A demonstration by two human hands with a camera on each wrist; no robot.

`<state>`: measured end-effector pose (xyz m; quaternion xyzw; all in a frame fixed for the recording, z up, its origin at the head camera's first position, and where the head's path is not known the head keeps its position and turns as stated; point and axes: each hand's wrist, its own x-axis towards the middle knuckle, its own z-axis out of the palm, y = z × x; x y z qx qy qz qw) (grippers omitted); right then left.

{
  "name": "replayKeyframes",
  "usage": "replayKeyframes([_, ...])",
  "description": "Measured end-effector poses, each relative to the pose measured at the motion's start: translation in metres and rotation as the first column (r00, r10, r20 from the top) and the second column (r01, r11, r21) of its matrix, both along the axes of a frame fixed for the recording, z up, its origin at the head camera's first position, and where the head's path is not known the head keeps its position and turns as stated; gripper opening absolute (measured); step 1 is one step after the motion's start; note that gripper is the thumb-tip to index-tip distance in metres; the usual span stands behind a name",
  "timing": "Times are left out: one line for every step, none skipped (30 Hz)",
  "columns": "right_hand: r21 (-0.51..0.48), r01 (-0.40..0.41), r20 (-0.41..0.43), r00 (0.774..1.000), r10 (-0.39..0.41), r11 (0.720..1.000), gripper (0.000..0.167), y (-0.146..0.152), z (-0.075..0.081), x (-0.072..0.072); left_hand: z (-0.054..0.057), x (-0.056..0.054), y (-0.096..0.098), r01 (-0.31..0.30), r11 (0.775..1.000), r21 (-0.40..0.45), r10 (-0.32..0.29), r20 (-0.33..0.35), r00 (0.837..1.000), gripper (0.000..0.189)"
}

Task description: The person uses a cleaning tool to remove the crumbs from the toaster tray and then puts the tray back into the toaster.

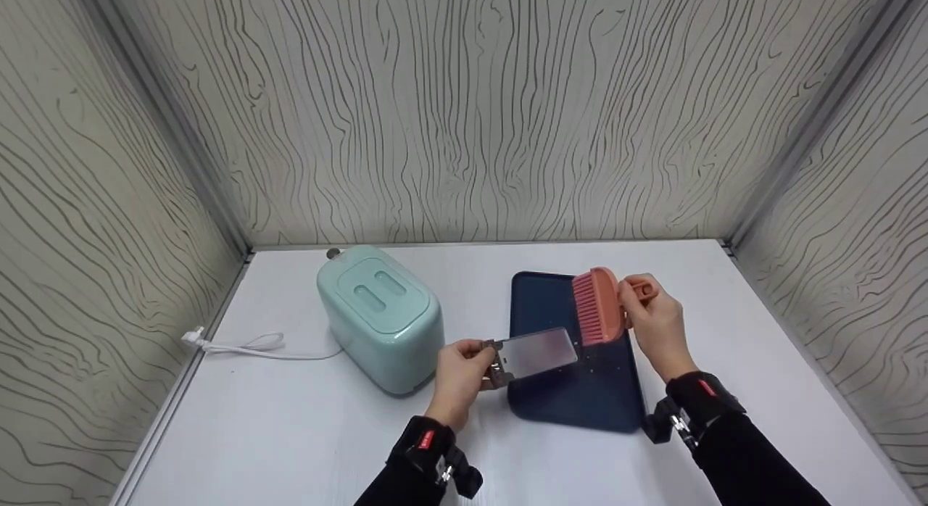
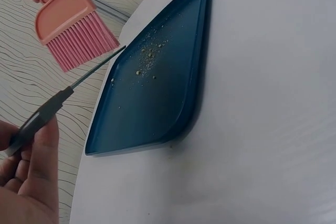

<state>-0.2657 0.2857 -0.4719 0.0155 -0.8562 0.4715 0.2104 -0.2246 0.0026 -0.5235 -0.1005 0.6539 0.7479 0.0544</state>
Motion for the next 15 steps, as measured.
replayKeyframes([-0.004, 0.003, -0.004, 1.0, -0.003, 1.0, 0.025, -0.001, 0.0, 0.0, 0.0, 0.0, 0.0, -0.001, 1.0, -0.001, 0.001, -0.003, 1.0, 0.018])
replayKeyframes([-0.011, 0.006, -0.01, 1.0, -0.006, 1.0, 0.025, -0.001, 0.001, 0.0, 0.0, 0.0, 0.0, -0.002, 1.0, -0.001, 0.002, -0.002, 1.0, 0.018])
replayKeyframes([-0.021, 0.011, -0.016, 1.0, -0.012, 1.0, 0.025, -0.002, 0.001, 0.0, 0.0, 0.0, 0.0, -0.003, 1.0, 0.0, 0.003, 0.0, 1.0, 0.018])
replayKeyframes([-0.034, 0.022, -0.014, 1.0, -0.023, 0.999, 0.024, -0.003, 0.002, 0.0, 0.0, 0.0, 0.0, -0.004, 1.0, 0.002, 0.004, 0.001, 1.0, 0.018])
replayKeyframes([-0.053, 0.028, -0.017, 0.999, -0.029, 0.998, 0.023, -0.006, 0.007, 0.003, 0.001, 0.0, 0.0, -0.003, 1.0, 0.003, 0.003, -0.003, 1.0, 0.018])
replayKeyframes([-0.067, 0.041, -0.016, 0.999, -0.042, 0.997, 0.022, -0.008, 0.008, 0.003, 0.001, 0.0, -0.001, -0.004, 1.0, 0.002, 0.004, -0.003, 1.0, 0.018])
replayKeyframes([-0.087, 0.048, -0.019, 0.999, -0.049, 0.995, 0.021, -0.01, 0.01, 0.003, 0.0, 0.0, -0.001, -0.004, 1.0, 0.002, 0.004, 0.002, 1.0, 0.018])
replayKeyframes([-0.11, 0.051, -0.02, 0.998, -0.054, 0.993, 0.021, -0.012, 0.012, 0.003, 0.0, 0.0, -0.001, -0.004, 1.0, 0.004, 0.004, 0.007, 1.0, 0.019])
replayKeyframes([-0.133, 0.052, -0.025, 0.998, -0.055, 0.99, 0.021, -0.015, 0.014, 0.003, 0.0, 0.0, -0.001, -0.004, 1.0, 0.004, 0.004, 0.005, 1.0, 0.019])
replayKeyframes([-0.155, 0.048, -0.029, 0.998, -0.053, 0.987, 0.021, -0.018, 0.016, 0.004, 0.0, 0.0, -0.001, -0.004, 1.0, 0.007, 0.004, 0.005, 1.0, 0.019])
replayKeyframes([-0.175, 0.036, -0.035, 0.998, -0.042, 0.984, 0.022, -0.021, 0.018, 0.005, 0.0, 0.0, 0.0, -0.005, 1.0, 0.007, 0.005, 0.004, 1.0, 0.019])
replayKeyframes([-0.195, 0.02, -0.04, 0.999, -0.029, 0.981, 0.023, -0.023, 0.017, 0.003, 0.0, 0.0, 0.0, -0.005, 1.0, 0.01, 0.005, 0.009, 1.0, 0.02])
replayKeyframes([-0.224, -0.008, -0.051, 0.999, -0.003, 0.975, 0.024, -0.027, 0.02, 0.004, 0.001, 0.0, 0.0, -0.006, 1.0, 0.013, 0.005, 0.009, 1.0, 0.02])
replayKeyframes([-0.246, -0.032, -0.052, 0.998, 0.02, 0.969, 0.025, -0.031, 0.022, 0.006, 0.001, 0.0, 0.0, -0.005, 1.0, 0.016, 0.005, 0.01, 1.0, 0.02])
replayKeyframes([-0.273, -0.057, -0.058, 0.997, 0.043, 0.96, 0.026, -0.035, 0.025, 0.007, 0.001, 0.0, 0.0, -0.005, 1.0, 0.015, 0.004, 0.012, 1.0, 0.02])
